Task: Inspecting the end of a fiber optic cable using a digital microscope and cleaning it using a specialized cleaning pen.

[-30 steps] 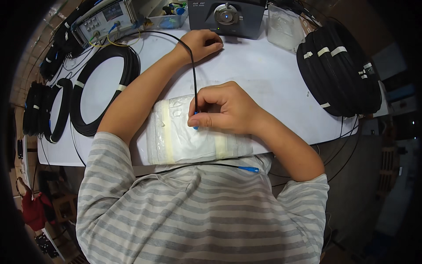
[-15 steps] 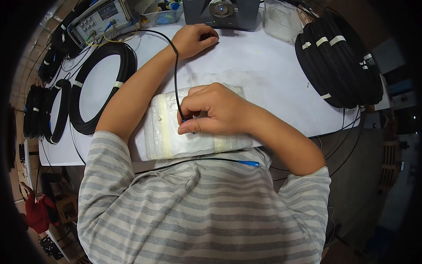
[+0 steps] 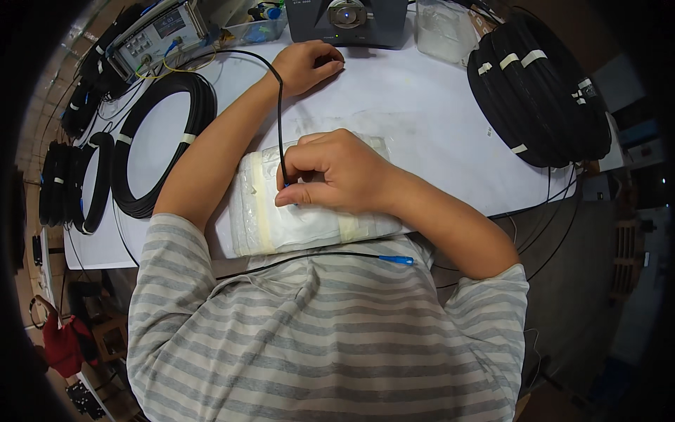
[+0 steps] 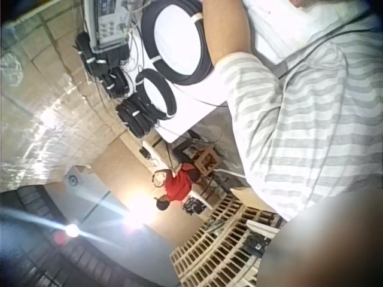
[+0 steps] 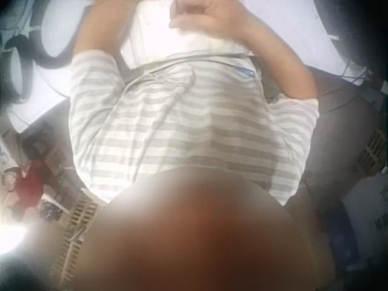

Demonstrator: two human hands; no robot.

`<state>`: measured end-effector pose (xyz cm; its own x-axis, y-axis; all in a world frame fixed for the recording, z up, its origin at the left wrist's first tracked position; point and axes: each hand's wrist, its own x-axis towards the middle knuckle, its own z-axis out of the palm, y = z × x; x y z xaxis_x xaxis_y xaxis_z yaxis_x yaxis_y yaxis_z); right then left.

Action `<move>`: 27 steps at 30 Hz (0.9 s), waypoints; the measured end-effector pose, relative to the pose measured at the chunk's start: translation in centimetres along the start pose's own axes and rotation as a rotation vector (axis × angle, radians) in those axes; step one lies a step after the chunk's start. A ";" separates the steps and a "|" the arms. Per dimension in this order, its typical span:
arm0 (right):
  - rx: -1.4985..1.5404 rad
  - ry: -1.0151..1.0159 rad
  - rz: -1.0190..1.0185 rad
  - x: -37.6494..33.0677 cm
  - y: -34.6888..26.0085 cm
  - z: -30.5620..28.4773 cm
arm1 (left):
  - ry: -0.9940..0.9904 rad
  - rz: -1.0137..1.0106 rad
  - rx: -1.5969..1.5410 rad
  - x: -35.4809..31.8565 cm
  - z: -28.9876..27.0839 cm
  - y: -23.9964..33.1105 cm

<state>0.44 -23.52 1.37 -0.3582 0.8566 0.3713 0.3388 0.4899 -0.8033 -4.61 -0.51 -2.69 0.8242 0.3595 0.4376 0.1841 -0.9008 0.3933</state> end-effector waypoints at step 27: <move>0.039 -0.101 0.023 -0.2 0.0 -0.6 | -0.011 -0.011 -0.007 -0.3 -0.2 0.1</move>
<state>1.06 -23.60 1.53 -0.4371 0.8460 0.3052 0.3146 0.4618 -0.8293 -4.94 -0.71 -2.67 0.8280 0.3670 0.4239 0.1900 -0.8949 0.4037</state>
